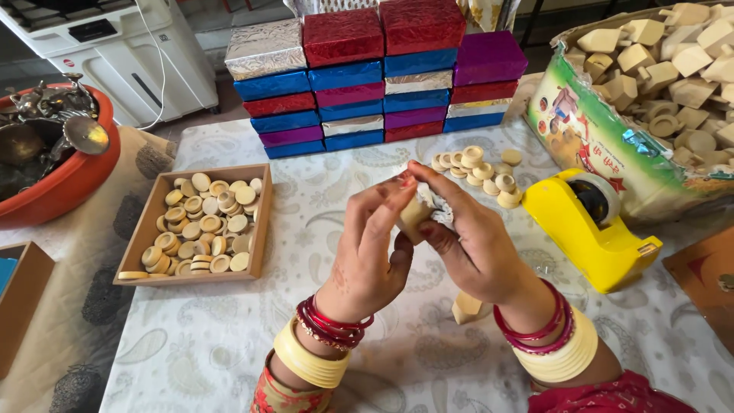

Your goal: Polishing small wooden toy components with a white cloth.

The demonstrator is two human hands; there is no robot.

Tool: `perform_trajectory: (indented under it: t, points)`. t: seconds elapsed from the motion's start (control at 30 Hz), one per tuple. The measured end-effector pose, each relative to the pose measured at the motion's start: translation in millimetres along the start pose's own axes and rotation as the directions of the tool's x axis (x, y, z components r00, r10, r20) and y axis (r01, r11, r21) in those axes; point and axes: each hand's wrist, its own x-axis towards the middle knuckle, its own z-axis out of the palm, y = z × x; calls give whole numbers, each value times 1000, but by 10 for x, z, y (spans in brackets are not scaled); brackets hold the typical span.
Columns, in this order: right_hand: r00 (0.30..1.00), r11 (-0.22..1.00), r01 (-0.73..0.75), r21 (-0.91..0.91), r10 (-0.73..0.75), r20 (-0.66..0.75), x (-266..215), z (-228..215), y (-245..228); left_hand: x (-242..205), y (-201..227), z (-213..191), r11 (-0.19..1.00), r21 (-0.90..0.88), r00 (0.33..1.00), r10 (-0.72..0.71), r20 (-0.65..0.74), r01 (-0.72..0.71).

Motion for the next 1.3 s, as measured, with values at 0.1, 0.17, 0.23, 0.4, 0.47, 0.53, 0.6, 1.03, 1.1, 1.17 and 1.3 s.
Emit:
perform_trajectory:
  t: [0.1,0.17,0.23,0.4,0.47,0.53,0.6,1.03,1.1,1.17,1.3]
  points:
    - [999,999,-17,-42,18,26,-10,-47,10,47,59,-17,1000,-11,1000,26,9,-26]
    - [1000,996,-11,-85,13,20,0,-9,13,36,48,20,999,5,999,34,-21,-34]
    - [1000,992,-11,-124,11,5,-1,21,17,30,36,51,999,19,998,42,-39,-41]
    - [992,982,-120,-144,124,14,-54,-40,220,25,-5,77,998,47,994,-41,-98,46]
    - [983,981,-184,-65,182,-35,-90,-132,242,69,35,35,996,84,995,-6,-101,15]
    - [967,970,-244,16,244,-76,-71,-187,170,94,70,9,993,121,994,24,-106,-12]
    - [971,984,-133,120,153,-182,10,-208,2,109,102,-2,994,109,1000,12,1,-12]
    - [997,994,-78,73,77,20,-32,22,105,30,63,111,995,95,996,33,-84,-25]
    - [986,974,-163,155,155,60,-26,17,130,6,23,148,981,186,979,80,-186,-45]
    - [988,967,-154,205,144,63,5,23,107,1,-4,152,981,186,974,85,-211,-45]
    - [997,990,-31,136,40,-62,34,87,80,64,62,97,964,263,975,36,-218,23]
